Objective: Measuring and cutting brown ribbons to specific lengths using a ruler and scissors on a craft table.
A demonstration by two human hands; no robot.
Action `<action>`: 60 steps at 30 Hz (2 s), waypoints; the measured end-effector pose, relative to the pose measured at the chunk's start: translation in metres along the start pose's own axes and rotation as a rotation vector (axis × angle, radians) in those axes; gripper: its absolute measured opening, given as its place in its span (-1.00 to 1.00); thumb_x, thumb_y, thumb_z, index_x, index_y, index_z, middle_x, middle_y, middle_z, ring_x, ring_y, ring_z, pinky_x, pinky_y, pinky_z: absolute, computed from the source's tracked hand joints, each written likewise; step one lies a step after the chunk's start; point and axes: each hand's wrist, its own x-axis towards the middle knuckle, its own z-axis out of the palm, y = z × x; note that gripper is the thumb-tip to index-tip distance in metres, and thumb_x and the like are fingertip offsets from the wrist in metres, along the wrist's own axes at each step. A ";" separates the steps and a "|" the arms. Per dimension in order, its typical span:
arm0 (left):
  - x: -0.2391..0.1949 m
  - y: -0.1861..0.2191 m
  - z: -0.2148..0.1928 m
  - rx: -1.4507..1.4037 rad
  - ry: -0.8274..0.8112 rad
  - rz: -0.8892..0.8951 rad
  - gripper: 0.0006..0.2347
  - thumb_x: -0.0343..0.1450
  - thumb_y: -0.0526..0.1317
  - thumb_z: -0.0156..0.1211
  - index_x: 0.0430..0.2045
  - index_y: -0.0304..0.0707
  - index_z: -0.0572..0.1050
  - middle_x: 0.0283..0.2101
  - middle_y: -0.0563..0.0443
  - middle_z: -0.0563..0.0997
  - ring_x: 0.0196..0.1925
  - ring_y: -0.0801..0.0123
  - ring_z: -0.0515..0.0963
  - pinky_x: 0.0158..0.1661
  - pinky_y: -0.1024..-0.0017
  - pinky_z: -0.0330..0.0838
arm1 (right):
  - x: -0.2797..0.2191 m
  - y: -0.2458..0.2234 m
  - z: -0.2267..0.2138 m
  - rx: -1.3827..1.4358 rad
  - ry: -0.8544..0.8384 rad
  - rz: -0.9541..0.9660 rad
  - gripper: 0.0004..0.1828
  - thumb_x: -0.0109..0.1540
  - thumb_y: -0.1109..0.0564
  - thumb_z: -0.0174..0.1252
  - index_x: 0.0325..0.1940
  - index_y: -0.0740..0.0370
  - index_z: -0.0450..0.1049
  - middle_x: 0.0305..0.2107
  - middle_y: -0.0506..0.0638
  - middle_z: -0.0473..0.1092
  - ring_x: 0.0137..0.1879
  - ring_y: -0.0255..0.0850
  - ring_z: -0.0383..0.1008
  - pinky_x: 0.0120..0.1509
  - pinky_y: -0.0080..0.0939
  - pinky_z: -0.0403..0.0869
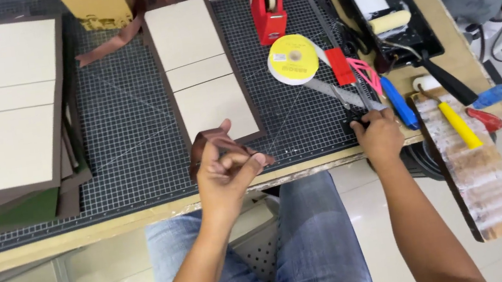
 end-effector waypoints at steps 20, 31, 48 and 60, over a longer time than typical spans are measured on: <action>0.009 0.013 0.029 -0.143 0.010 -0.051 -0.38 0.29 -0.47 0.41 0.28 -0.42 0.30 -0.47 -0.22 0.67 -0.42 0.34 0.69 -0.27 0.40 0.74 | -0.141 -0.074 -0.085 1.425 -0.672 0.010 -0.47 0.05 -0.15 0.44 -0.28 0.41 0.52 -0.55 0.14 0.39 -0.45 -0.10 0.49 -0.48 -0.04 0.63; -0.006 -0.004 0.028 -0.129 0.081 -0.012 -0.47 0.29 -0.48 0.39 0.18 -0.48 0.35 -0.53 -0.20 0.65 -0.48 0.40 0.66 -0.34 0.47 0.73 | -0.151 -0.122 -0.084 1.422 -0.787 -0.247 -0.44 0.14 -0.26 0.35 -0.25 0.34 0.51 -0.60 0.06 0.36 -0.56 -0.23 0.41 -0.43 -0.22 0.48; -0.019 -0.014 0.033 -0.124 0.123 -0.059 -0.47 0.29 -0.50 0.38 0.18 -0.44 0.37 -0.49 -0.24 0.68 -0.41 0.36 0.70 -0.30 0.50 0.68 | -0.153 -0.120 -0.086 1.461 -0.753 -0.281 -0.58 0.24 -0.15 0.32 -0.40 0.25 0.48 -0.61 -0.05 0.34 -0.52 -0.39 0.30 -0.40 -0.40 0.30; -0.038 -0.018 0.042 -0.116 0.110 -0.060 -0.40 0.31 -0.52 0.35 0.29 -0.43 0.29 -0.49 -0.23 0.68 -0.41 0.35 0.70 -0.28 0.47 0.71 | -0.168 -0.099 -0.083 1.385 -0.686 -0.259 -0.66 0.24 -0.01 0.34 -0.50 0.20 0.44 -0.76 -0.10 0.26 -0.63 -0.41 0.17 -0.49 -0.40 0.22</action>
